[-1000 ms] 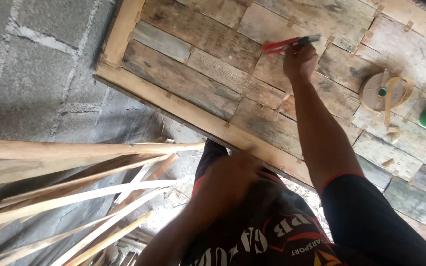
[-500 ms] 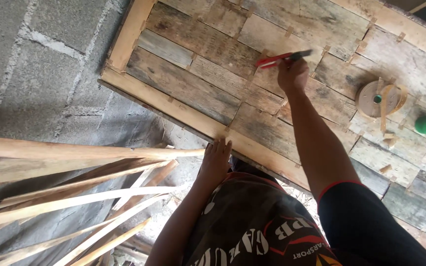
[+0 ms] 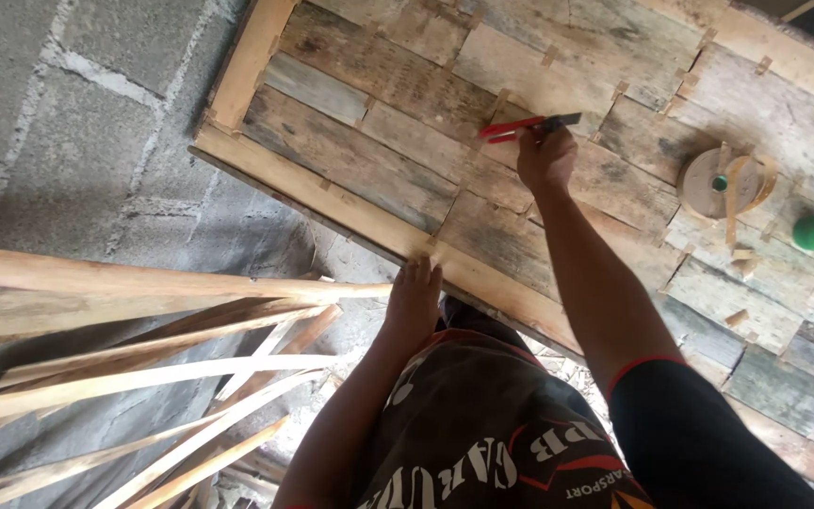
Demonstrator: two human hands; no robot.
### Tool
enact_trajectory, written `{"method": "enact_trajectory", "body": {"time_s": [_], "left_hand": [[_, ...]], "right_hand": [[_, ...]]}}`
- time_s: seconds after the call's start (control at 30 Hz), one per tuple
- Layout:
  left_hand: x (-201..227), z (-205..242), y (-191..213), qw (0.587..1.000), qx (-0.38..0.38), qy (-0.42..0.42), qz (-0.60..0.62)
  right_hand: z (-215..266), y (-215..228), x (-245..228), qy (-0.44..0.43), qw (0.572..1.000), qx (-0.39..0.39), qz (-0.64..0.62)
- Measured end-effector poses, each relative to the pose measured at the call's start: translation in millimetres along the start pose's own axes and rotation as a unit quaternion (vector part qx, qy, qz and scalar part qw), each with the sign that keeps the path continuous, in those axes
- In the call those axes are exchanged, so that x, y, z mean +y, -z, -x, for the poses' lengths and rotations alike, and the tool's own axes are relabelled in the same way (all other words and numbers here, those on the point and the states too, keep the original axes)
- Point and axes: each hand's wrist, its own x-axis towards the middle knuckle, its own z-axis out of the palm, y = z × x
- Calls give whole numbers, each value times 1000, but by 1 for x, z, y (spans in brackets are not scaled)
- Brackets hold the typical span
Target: Arranging and gluing small wooden pieces to create a decorative mosaic pattern on a larger wooden panel.
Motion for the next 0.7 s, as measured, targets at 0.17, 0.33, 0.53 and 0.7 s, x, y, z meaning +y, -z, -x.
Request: {"method": "enact_trajectory", "body": {"time_s": [0.17, 0.33, 0.53, 0.7], "left_hand": [[4, 2, -3, 999, -28, 0, -43], [-3, -1, -10, 998, -20, -6, -53], [-4, 1, -5, 995, -45, -17, -92], [-9, 3, 2, 994, -61, -26, -91]], "right_hand": [[8, 2, 10, 34, 998, -27, 42], [13, 5, -4, 42, 998, -15, 52], [33, 6, -6, 30, 997, -53, 47], [69, 11, -16, 3, 997, -72, 16]]}}
